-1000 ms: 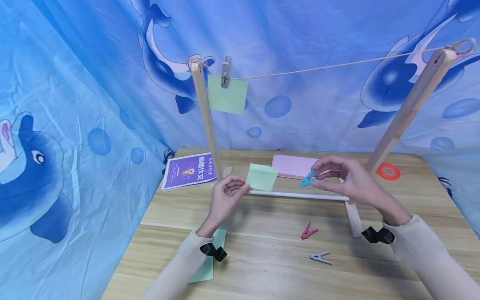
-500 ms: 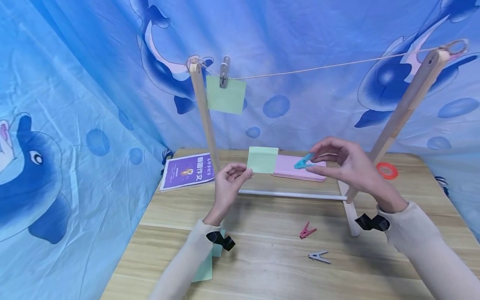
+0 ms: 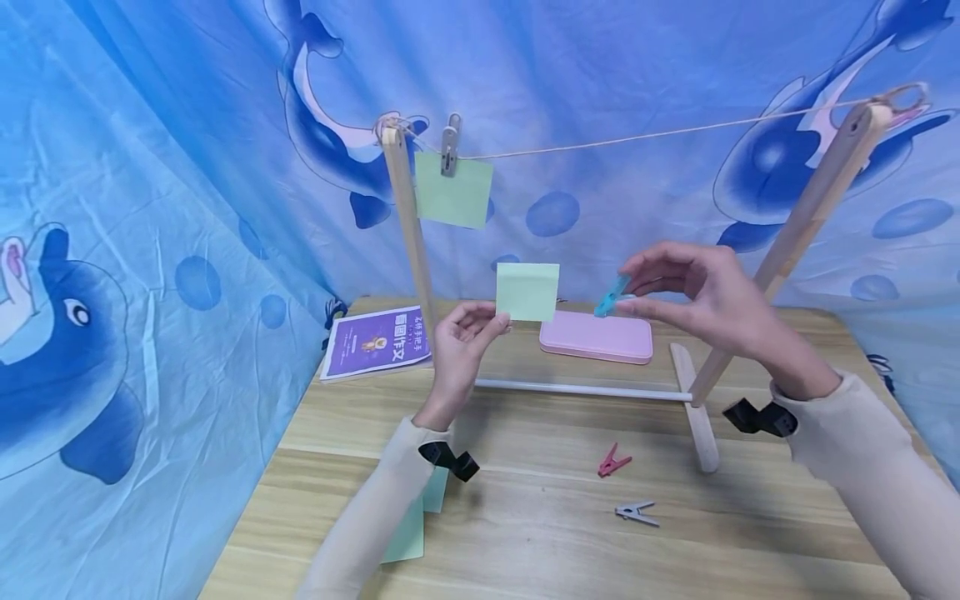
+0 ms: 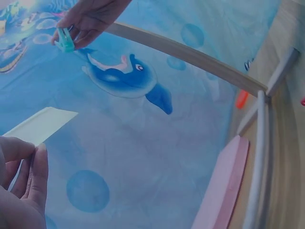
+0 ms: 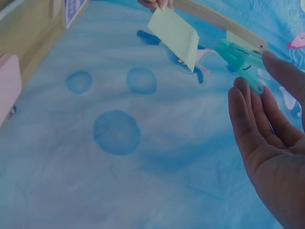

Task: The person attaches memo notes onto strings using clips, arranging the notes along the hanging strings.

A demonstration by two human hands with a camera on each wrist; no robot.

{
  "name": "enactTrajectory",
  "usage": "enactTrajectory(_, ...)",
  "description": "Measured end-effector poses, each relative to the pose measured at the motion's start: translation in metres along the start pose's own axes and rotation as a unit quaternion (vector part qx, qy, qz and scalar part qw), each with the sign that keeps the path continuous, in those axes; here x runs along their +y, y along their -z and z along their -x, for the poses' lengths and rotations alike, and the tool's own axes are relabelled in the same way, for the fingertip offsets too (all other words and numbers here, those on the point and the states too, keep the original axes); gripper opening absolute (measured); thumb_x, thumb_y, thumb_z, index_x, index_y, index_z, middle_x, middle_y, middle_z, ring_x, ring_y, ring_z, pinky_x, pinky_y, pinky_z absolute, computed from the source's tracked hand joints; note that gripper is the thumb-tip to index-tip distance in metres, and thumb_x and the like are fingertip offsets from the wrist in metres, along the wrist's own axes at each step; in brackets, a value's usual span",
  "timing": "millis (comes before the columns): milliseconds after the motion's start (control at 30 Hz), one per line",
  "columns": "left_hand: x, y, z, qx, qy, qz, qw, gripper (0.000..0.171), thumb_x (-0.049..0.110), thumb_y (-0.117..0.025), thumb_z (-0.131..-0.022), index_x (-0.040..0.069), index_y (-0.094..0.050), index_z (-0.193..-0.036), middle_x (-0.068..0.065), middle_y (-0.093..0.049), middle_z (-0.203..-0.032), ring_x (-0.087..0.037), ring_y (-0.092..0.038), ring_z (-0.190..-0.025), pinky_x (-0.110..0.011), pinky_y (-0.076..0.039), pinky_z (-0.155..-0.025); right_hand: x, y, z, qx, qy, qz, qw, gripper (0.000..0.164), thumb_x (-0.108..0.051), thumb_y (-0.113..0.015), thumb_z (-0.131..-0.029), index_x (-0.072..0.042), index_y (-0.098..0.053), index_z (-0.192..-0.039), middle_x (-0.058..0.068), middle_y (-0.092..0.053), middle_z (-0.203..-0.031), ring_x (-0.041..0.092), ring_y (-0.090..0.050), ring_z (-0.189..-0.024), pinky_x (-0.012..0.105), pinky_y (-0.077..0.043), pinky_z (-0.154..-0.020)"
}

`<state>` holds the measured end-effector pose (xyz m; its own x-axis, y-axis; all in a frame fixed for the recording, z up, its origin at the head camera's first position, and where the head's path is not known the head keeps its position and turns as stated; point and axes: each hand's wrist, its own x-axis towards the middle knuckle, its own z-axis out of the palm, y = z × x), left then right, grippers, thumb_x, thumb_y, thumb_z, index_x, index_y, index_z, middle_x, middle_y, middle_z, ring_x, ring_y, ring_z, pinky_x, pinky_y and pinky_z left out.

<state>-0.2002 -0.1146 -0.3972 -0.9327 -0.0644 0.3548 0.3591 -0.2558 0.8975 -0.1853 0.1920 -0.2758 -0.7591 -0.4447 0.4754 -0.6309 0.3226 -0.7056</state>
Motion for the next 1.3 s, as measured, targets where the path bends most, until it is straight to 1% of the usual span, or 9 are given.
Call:
enactTrajectory(167, 0.007, -0.009, -0.009, 0.007, -0.009, 0.023, 0.9997, 0.020, -0.002, -0.073, -0.092, 0.010, -0.068, -0.107, 0.002, -0.074, -0.098, -0.014, -0.075, -0.087, -0.028, -0.064, -0.088, -0.015, 0.003, -0.012, 0.022, 0.041, -0.001, 0.999, 0.032, 0.007, -0.081, -0.084, -0.005, -0.073, -0.113, 0.005, -0.076, -0.102, 0.008, -0.076, -0.091, 0.017, -0.062, -0.080)
enactTrajectory(233, 0.010, -0.012, -0.012, 0.010, -0.014, 0.037, 0.9992, 0.021, -0.005, -0.072, -0.092, 0.011, -0.067, -0.105, 0.002, -0.074, -0.097, -0.011, -0.074, -0.086, -0.027, -0.064, -0.087, -0.021, 0.005, -0.016, 0.030, 0.045, 0.007, 0.999, 0.031, 0.006, -0.082, -0.085, -0.006, -0.074, -0.112, 0.004, -0.077, -0.100, 0.008, -0.076, -0.090, 0.017, -0.062, -0.078)
enactTrajectory(267, 0.012, -0.013, -0.014, 0.010, -0.018, 0.044, 0.9988, 0.022, -0.006, -0.071, -0.092, 0.012, -0.068, -0.104, 0.002, -0.074, -0.096, -0.011, -0.075, -0.086, -0.027, -0.064, -0.086, -0.025, 0.005, -0.018, 0.034, 0.043, 0.011, 0.998, 0.030, 0.005, -0.082, -0.085, -0.007, -0.075, -0.112, 0.002, -0.077, -0.100, 0.008, -0.077, -0.090, 0.017, -0.062, -0.078)
enactTrajectory(433, 0.018, -0.017, -0.021, 0.014, -0.023, 0.071, 0.9971, 0.024, -0.011, -0.069, -0.092, 0.011, -0.068, -0.103, 0.001, -0.073, -0.096, -0.012, -0.075, -0.085, -0.027, -0.064, -0.087, -0.039, 0.009, -0.028, 0.043, 0.049, 0.032, 0.997, 0.026, 0.002, -0.083, -0.085, -0.009, -0.076, -0.108, 0.003, -0.078, -0.098, 0.007, -0.077, -0.088, 0.017, -0.062, -0.079)
enactTrajectory(533, 0.021, -0.019, -0.024, 0.010, -0.024, 0.077, 0.9967, 0.024, -0.010, -0.069, -0.092, 0.011, -0.068, -0.103, 0.001, -0.072, -0.097, -0.012, -0.074, -0.086, -0.027, -0.064, -0.087, -0.046, 0.013, -0.035, 0.051, 0.066, 0.048, 0.995, 0.024, 0.002, -0.083, -0.085, -0.009, -0.077, -0.105, 0.003, -0.078, -0.097, 0.006, -0.077, -0.087, 0.017, -0.062, -0.080)
enactTrajectory(733, 0.026, -0.027, -0.031, -0.006, -0.033, 0.078, 0.9964, 0.023, -0.007, -0.070, -0.093, 0.013, -0.068, -0.105, 0.002, -0.072, -0.099, -0.012, -0.073, -0.089, -0.027, -0.063, -0.090, -0.060, 0.019, -0.050, 0.061, 0.091, 0.088, 0.990, 0.021, -0.001, -0.084, -0.085, -0.010, -0.078, -0.103, -0.004, -0.077, -0.097, 0.004, -0.076, -0.087, 0.014, -0.060, -0.081)
enactTrajectory(967, 0.033, -0.039, -0.041, -0.016, -0.048, 0.102, 0.9935, 0.024, -0.009, -0.067, -0.093, 0.012, -0.066, -0.103, 0.001, -0.071, -0.098, -0.012, -0.073, -0.089, -0.026, -0.063, -0.088, -0.072, 0.024, -0.067, 0.071, 0.123, 0.155, 0.978, 0.019, -0.007, -0.085, -0.087, -0.006, -0.078, -0.105, -0.001, -0.078, -0.095, -0.007, -0.072, -0.085, 0.008, -0.056, -0.081)
enactTrajectory(1133, 0.039, -0.045, -0.046, -0.025, -0.048, 0.132, 0.9898, 0.026, -0.012, -0.063, -0.094, 0.012, -0.065, -0.104, 0.001, -0.069, -0.099, -0.012, -0.072, -0.090, -0.024, -0.062, -0.088, -0.081, 0.027, -0.079, 0.082, 0.126, 0.170, 0.974, 0.018, -0.010, -0.084, -0.088, -0.004, -0.078, -0.104, 0.001, -0.078, -0.094, -0.011, -0.071, -0.083, 0.006, -0.055, -0.079)
enactTrajectory(1300, 0.043, -0.049, -0.050, -0.033, -0.045, 0.156, 0.9861, 0.028, -0.014, -0.059, -0.096, 0.013, -0.065, -0.104, 0.002, -0.068, -0.099, -0.011, -0.070, -0.091, -0.022, -0.062, -0.088, -0.091, 0.029, -0.092, 0.093, 0.129, 0.177, 0.971, 0.017, -0.011, -0.085, -0.088, -0.005, -0.080, -0.103, 0.009, -0.080, -0.094, -0.018, -0.067, -0.081, 0.004, -0.053, -0.078)
